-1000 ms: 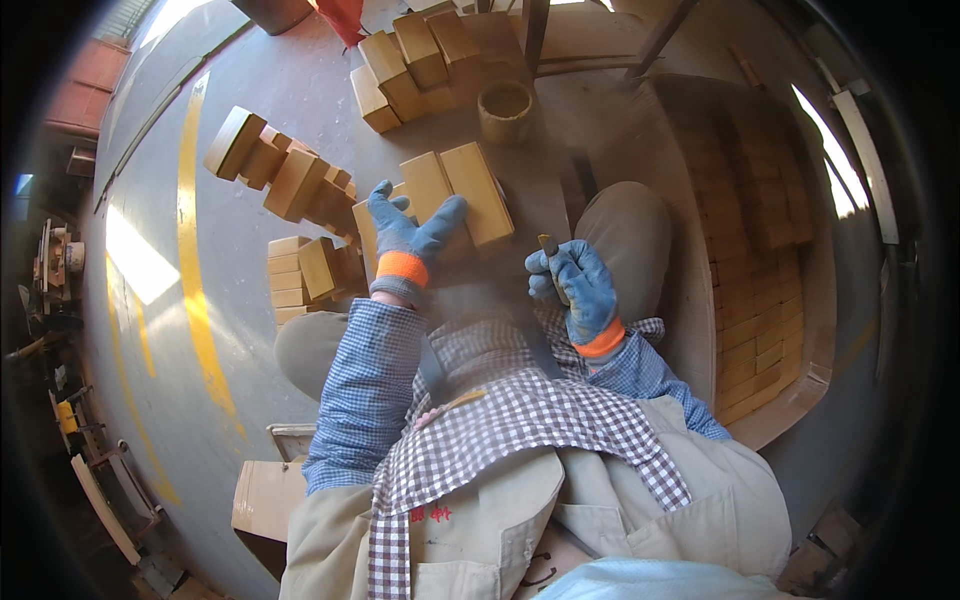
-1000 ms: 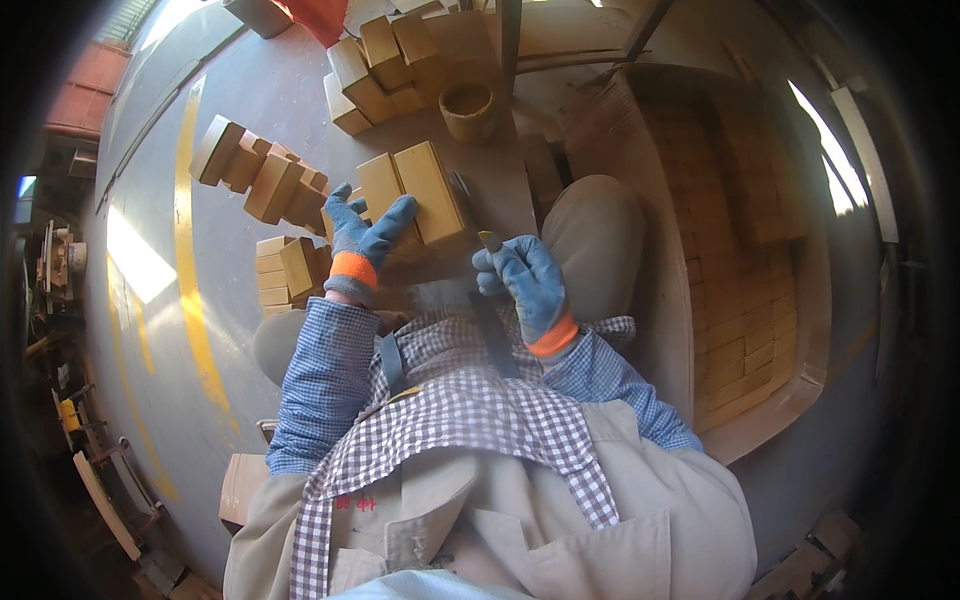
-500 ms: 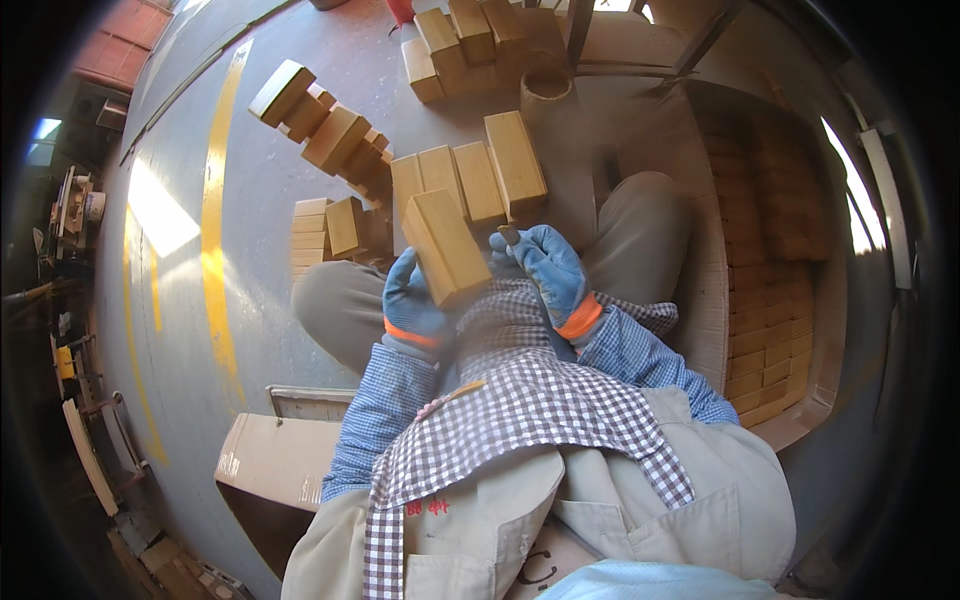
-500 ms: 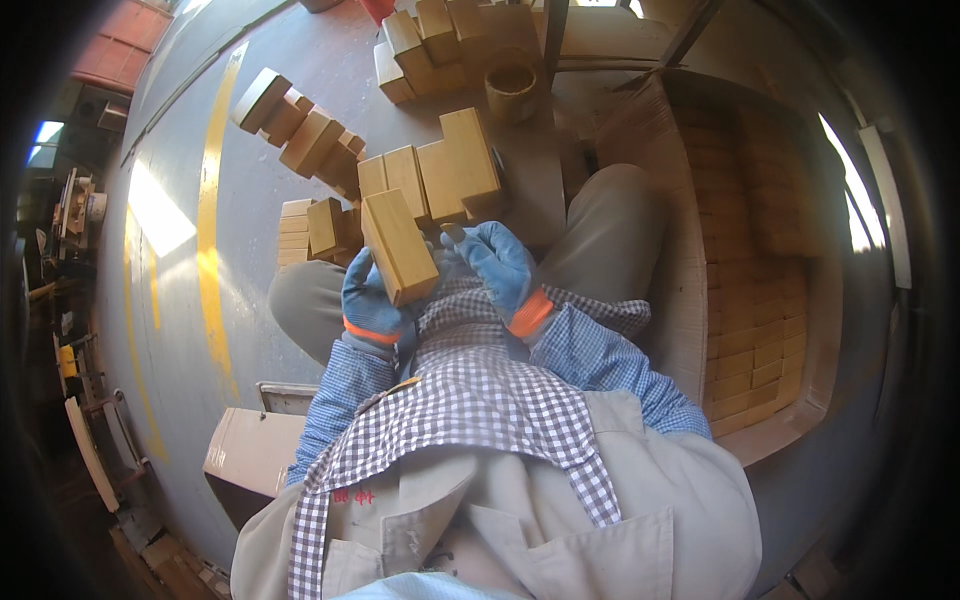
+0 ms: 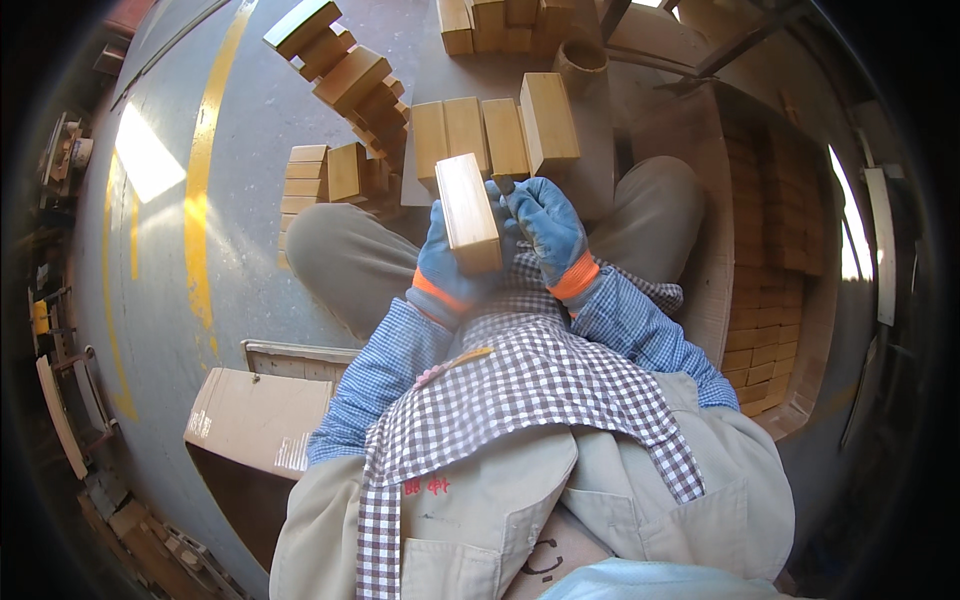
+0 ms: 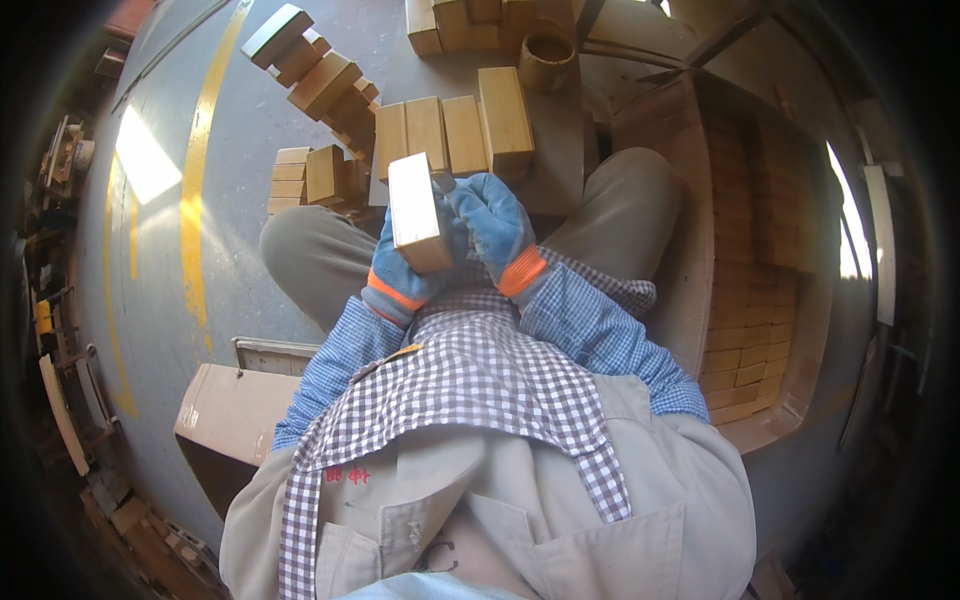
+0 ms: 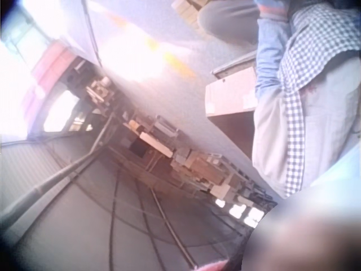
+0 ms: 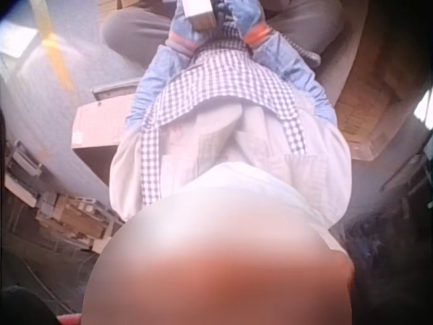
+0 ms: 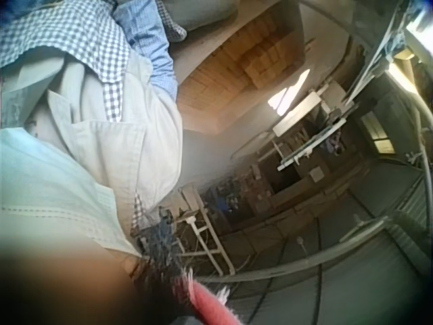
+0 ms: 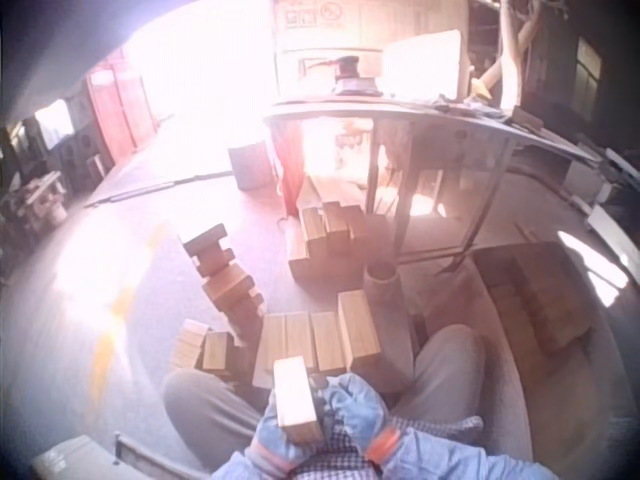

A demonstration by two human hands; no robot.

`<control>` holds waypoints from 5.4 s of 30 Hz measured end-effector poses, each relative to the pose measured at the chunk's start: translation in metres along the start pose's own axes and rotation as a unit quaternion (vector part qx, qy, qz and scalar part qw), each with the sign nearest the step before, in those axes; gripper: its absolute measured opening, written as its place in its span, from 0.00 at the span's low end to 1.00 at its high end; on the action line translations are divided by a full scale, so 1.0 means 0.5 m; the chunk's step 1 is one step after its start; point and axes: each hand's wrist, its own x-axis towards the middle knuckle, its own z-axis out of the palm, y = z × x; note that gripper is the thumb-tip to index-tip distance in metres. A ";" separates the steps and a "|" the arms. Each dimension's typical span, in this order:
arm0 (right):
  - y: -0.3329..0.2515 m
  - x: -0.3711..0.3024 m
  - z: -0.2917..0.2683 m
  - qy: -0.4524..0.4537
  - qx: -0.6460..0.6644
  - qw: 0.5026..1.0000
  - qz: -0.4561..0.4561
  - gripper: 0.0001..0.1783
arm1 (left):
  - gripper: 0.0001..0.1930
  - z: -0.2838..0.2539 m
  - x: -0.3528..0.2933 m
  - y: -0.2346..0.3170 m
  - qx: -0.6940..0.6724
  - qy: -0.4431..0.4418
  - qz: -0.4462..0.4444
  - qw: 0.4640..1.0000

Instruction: The person sits on the floor and uses a small knife to shave thin layers off the edges of small wooden blocks. They repeatedly pick up blocks, shave them, and place them back into a stack.

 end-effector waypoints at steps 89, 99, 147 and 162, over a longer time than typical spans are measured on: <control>0.034 -0.026 -0.031 -0.037 0.120 0.992 0.014 0.09 | 0.27 -0.035 -0.032 0.012 0.006 -0.007 -0.062 0.998; 0.044 -0.023 -0.041 -0.050 0.117 0.992 0.020 0.08 | 0.28 -0.028 -0.035 0.012 0.019 -0.005 -0.050 0.999; 0.028 -0.028 -0.024 -0.025 0.123 0.992 0.014 0.07 | 0.55 0.000 -0.029 0.005 0.190 0.020 -0.044 0.981; 0.030 -0.031 -0.036 -0.042 0.126 0.989 0.070 0.06 | 0.36 0.003 -0.030 0.003 0.154 0.067 -0.058 0.984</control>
